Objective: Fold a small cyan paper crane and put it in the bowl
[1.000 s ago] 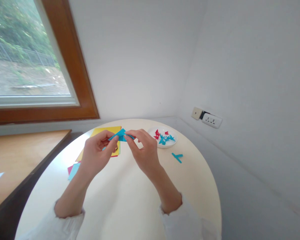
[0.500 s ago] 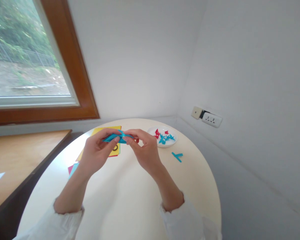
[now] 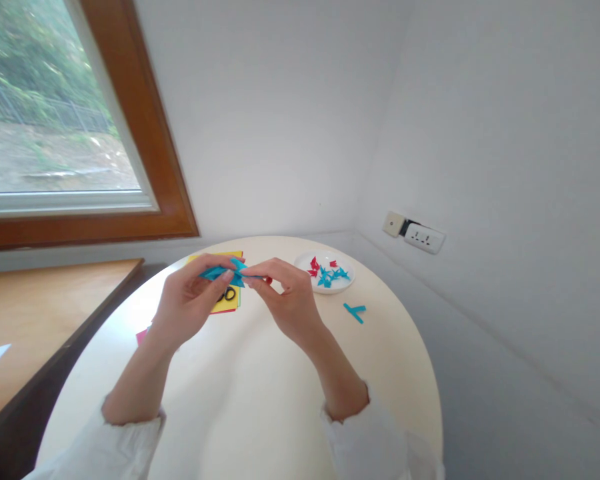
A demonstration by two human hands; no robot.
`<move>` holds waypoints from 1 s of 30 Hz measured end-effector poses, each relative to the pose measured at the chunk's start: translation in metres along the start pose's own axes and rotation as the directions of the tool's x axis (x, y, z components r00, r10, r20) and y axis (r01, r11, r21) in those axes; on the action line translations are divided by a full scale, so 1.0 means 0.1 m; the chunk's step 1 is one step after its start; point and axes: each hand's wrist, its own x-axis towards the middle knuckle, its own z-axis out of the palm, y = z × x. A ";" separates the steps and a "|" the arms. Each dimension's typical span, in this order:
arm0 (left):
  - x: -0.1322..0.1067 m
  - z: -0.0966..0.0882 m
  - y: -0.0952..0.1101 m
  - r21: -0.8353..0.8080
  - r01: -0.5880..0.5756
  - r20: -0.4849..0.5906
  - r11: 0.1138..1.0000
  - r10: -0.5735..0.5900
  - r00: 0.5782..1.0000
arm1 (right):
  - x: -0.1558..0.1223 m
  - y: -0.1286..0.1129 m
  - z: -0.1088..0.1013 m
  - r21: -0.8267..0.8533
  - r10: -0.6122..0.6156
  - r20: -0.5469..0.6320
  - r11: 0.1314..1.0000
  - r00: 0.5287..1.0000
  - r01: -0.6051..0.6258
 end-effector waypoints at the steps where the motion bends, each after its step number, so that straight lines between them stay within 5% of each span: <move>1: 0.00 -0.01 0.00 0.005 -0.015 0.005 1.000 0.015 1.000 | 0.00 0.00 0.00 0.006 -0.010 0.006 1.000 1.000 0.010; 11: 0.00 -0.08 0.01 0.300 -0.105 -0.004 0.948 0.111 0.994 | 0.00 -0.02 -0.01 -0.070 -0.086 0.017 0.994 0.996 0.087; 21: 0.02 0.01 -0.01 -0.025 -0.059 -0.126 0.998 0.055 0.990 | -0.06 0.05 0.10 0.008 -0.038 -0.096 0.999 0.995 0.039; 30: 0.02 0.07 -0.08 0.076 -0.176 -0.201 0.981 0.188 0.961 | -0.06 0.01 0.13 0.044 0.006 -0.092 0.999 0.996 -0.002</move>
